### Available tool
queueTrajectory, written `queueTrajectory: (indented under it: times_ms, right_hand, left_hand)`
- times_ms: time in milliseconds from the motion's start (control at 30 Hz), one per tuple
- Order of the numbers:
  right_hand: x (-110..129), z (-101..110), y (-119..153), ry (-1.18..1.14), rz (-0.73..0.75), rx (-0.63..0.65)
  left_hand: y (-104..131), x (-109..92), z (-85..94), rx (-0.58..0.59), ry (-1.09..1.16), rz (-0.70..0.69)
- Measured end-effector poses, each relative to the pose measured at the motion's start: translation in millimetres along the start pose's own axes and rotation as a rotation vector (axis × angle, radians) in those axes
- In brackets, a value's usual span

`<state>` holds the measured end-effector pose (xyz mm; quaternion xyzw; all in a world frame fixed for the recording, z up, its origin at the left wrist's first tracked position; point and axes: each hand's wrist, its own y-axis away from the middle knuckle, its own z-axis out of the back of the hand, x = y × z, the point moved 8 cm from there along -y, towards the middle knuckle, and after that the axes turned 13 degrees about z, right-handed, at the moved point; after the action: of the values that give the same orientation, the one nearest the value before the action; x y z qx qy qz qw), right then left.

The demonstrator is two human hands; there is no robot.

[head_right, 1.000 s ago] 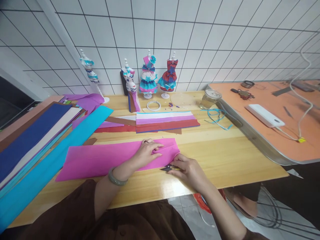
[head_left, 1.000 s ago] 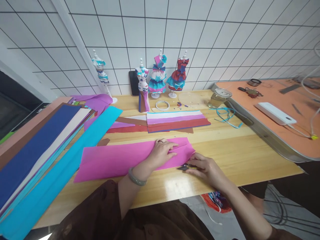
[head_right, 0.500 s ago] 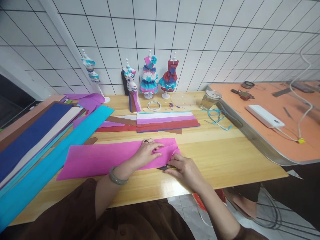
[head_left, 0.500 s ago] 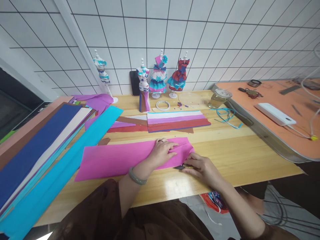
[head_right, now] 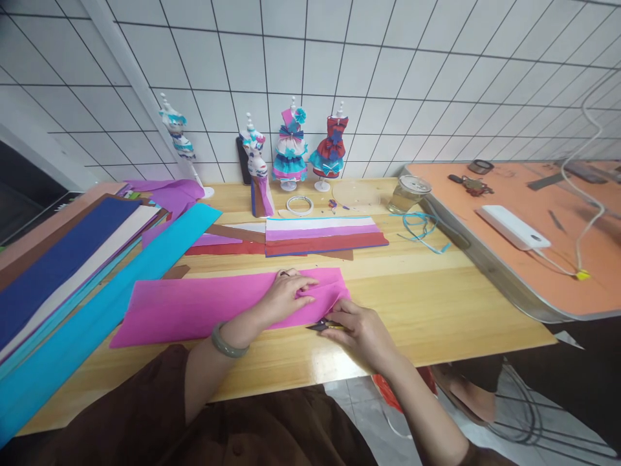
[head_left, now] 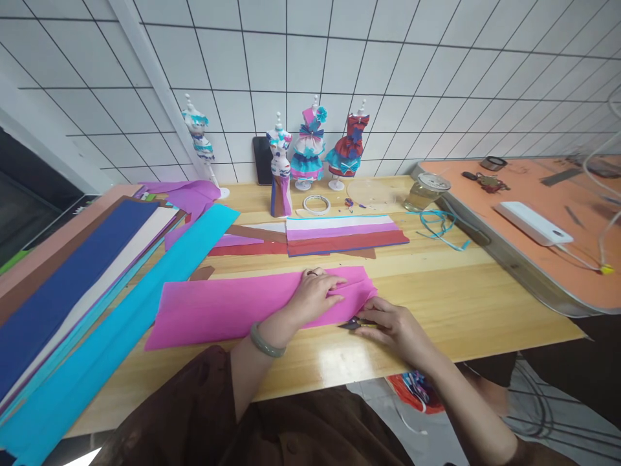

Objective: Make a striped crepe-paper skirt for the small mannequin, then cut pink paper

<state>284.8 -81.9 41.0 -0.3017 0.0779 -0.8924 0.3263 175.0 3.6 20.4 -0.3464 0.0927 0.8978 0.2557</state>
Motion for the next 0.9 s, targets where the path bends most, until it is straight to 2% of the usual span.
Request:
queueTrajectory:
  times_ms: [300,667,900]
  right_hand:
    - [8.0,-2.8,-12.9,0.002,-0.005,0.016]
    - [4.7,-2.9,-4.6,-0.004,0.016,-0.016]
    - [6.8,-6.4,-6.9,0.031,-0.009,0.021]
  left_hand:
    - [1.1,-2.5,2.0,0.004,-0.015,0.004]
    - [1.1,-3.1,1.1,-0.004,-0.003,-0.014]
    - [2.0,-3.8,2.8,-0.012,-0.005,-0.032]
